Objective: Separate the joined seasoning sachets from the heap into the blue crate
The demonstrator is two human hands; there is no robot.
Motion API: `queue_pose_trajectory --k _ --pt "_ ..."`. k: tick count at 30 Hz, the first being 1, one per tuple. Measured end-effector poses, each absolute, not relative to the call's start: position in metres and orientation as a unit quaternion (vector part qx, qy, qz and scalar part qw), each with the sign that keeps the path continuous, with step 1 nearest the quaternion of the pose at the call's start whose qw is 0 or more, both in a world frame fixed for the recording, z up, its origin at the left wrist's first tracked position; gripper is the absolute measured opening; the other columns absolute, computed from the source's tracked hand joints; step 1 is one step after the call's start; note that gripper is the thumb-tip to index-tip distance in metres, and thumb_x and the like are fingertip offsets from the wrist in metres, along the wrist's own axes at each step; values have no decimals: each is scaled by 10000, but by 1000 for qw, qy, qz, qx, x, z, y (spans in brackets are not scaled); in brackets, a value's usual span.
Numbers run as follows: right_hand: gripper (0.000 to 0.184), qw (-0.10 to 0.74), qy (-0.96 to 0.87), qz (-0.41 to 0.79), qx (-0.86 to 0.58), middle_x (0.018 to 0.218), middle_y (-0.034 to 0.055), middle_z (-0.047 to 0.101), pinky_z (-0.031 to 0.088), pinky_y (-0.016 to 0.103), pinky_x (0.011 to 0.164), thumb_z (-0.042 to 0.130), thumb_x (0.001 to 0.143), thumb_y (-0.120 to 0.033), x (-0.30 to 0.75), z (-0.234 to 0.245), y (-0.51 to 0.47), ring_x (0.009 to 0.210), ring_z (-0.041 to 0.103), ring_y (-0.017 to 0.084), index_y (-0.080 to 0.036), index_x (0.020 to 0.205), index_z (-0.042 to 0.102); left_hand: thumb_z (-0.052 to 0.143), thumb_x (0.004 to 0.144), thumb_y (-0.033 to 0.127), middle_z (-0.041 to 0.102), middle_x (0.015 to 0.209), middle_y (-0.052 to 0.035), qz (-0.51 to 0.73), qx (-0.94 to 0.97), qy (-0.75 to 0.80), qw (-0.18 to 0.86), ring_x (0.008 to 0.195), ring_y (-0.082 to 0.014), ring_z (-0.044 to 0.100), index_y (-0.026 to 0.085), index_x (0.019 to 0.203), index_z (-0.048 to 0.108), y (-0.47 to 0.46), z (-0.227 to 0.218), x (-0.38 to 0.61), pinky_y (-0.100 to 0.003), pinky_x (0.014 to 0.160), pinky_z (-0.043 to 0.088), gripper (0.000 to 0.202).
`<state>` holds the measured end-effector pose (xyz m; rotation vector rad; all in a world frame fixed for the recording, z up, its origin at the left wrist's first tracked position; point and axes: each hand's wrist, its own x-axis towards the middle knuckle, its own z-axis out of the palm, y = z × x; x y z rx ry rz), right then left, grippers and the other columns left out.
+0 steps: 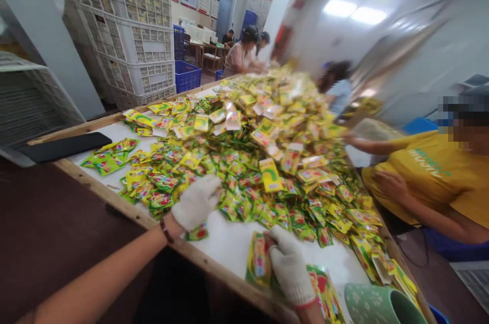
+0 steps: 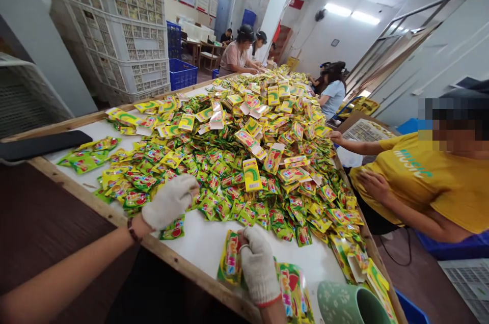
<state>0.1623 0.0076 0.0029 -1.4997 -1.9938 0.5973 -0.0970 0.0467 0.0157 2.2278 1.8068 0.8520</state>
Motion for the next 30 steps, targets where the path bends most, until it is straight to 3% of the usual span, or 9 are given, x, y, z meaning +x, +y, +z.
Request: queue_pose_trajectory --k 3,7,12,16,20,22,24,27,30 --pt "191 206 -773 174 -574 732 52 583 462 278 679 420 698 -94 179 6 15 719 566 191 -196 616 559 448 857 229 599 876 -60 201 695 689 40 857 -200 559 193 783 568 68 27 -130 -310 775 423 146" --pt "237 214 -782 145 -567 887 74 595 460 283 775 431 728 -95 163 11 26 839 569 199 -189 824 626 448 856 303 608 990 -108 149 627 764 -28 932 -252 573 175 897 591 86 33 -160 -326 761 417 196" --pt "402 214 -789 177 -548 1136 95 579 457 268 858 485 742 -106 113 2 60 1021 574 205 -196 1116 599 539 776 341 625 1053 -182 153 569 808 19 982 -339 582 135 1034 575 107 26 -178 -377 768 423 332" --pt "410 166 -761 201 -594 1227 121 542 452 290 855 585 713 -149 97 -7 80 1039 584 231 -203 1120 590 544 754 316 667 974 -135 195 558 806 45 918 -300 612 172 1011 587 109 25 -183 -346 731 432 298" --pt "257 162 -765 203 -590 1097 105 587 451 288 769 605 677 -171 104 -5 78 914 582 217 -194 933 613 519 786 359 677 878 -48 258 571 774 91 812 -209 614 194 881 592 87 31 -175 -284 689 445 204" --pt "145 170 -761 228 -584 900 52 609 438 278 705 584 681 -196 111 -1 72 786 561 191 -202 824 602 539 772 385 674 850 -22 347 568 725 178 765 -184 610 191 876 593 71 31 -164 -270 663 457 227" --pt "151 199 -734 291 -581 752 5 587 423 266 661 562 685 -217 118 2 66 702 532 172 -202 830 602 608 718 407 667 802 -12 449 523 652 316 708 -178 609 178 877 585 55 28 -149 -277 623 472 279" --pt "175 247 -677 394 -570 691 -22 578 416 247 636 572 665 -249 126 7 56 689 519 162 -189 823 618 730 614 406 671 770 -10 531 405 567 481 665 -175 619 165 879 570 37 19 -124 -295 612 502 392" --pt "140 303 -629 444 -562 685 -17 587 415 241 628 600 663 -287 127 10 45 696 516 160 -177 749 613 784 568 338 697 836 -26 566 354 534 519 732 -165 630 155 890 620 27 6 -100 -293 700 512 406"
